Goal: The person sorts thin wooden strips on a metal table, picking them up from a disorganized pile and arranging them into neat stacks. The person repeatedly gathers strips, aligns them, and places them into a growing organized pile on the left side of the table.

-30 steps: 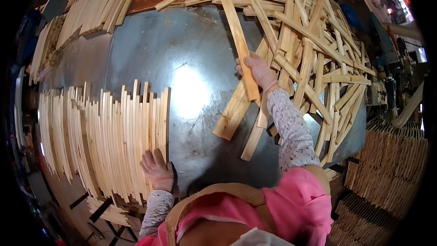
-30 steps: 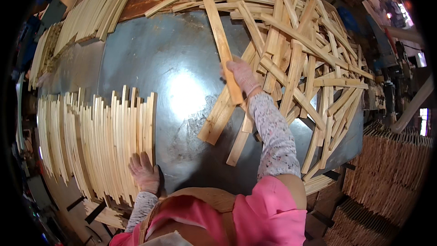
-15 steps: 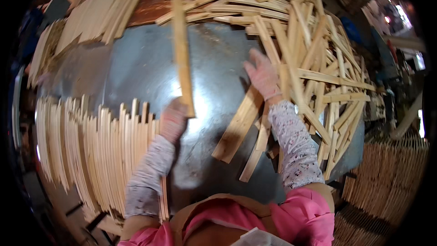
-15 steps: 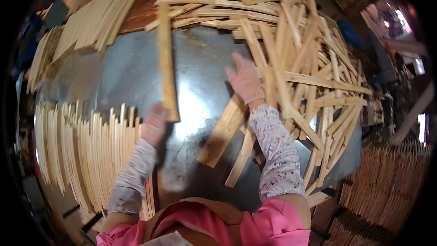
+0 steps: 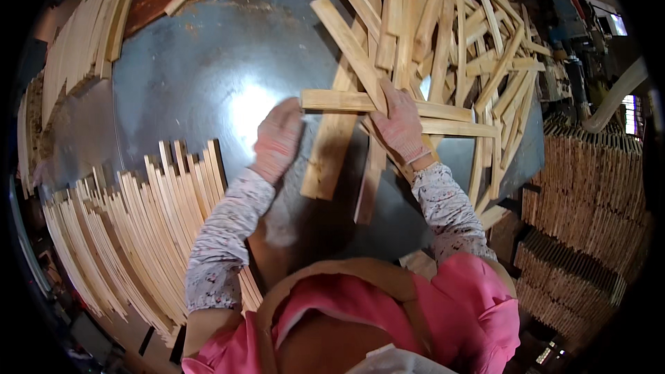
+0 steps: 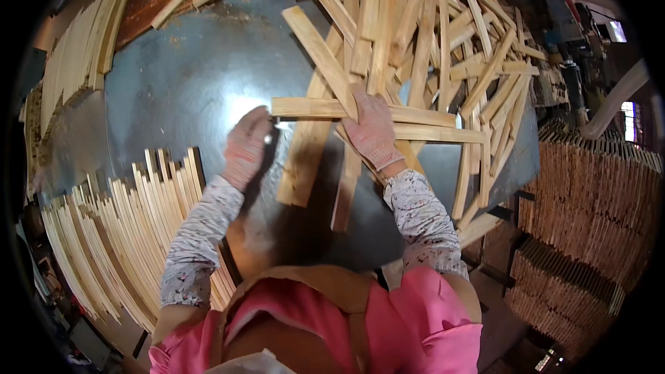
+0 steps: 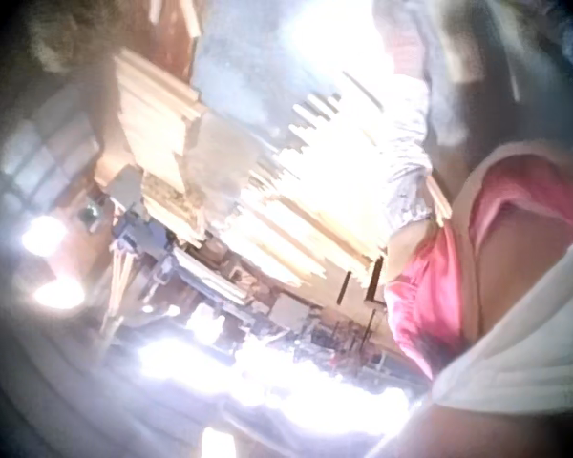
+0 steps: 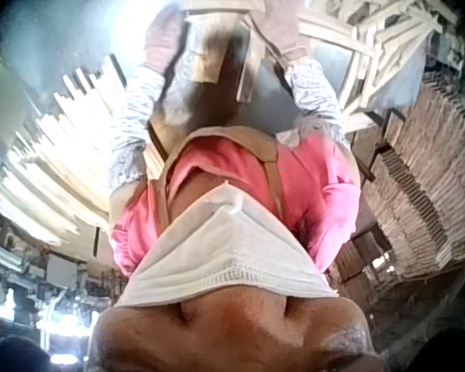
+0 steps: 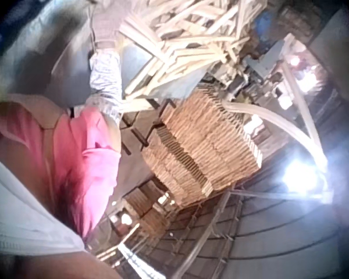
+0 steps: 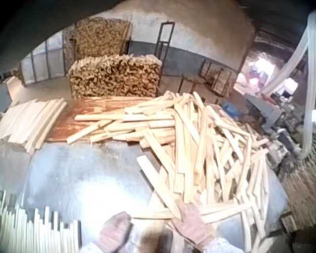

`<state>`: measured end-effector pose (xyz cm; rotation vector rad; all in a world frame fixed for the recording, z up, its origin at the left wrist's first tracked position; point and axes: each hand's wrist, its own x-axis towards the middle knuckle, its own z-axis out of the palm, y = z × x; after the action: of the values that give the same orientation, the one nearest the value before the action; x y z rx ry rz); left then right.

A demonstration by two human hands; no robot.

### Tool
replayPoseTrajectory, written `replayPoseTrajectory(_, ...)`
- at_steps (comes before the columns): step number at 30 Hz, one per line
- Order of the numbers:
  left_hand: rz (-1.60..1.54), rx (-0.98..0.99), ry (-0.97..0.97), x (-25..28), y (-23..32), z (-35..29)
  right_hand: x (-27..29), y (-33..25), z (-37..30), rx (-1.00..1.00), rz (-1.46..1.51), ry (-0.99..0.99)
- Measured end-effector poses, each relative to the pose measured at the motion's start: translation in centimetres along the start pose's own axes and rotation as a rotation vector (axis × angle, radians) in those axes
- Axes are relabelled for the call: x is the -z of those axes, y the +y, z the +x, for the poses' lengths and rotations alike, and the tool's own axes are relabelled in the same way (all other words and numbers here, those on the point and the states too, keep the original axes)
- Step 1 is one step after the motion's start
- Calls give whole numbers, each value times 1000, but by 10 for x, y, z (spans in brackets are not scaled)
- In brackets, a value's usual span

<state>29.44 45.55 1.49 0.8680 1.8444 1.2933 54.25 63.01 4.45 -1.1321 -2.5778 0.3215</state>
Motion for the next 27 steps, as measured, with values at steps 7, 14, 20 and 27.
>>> replayPoseTrajectory(7,-1015,413,-270,-67,46,-111,26,-64,-15,-341,1236,-310)
replayPoseTrajectory(14,-749,501,-187,-17,27,-134,32,90,-73,-17,71,-113)
replayPoseTrajectory(20,-618,556,-41,11,-8,-200,70,237,-130,-96,-206,-621)
replayPoseTrajectory(27,-575,565,93,1,-31,-258,95,204,-198,17,-193,-407)
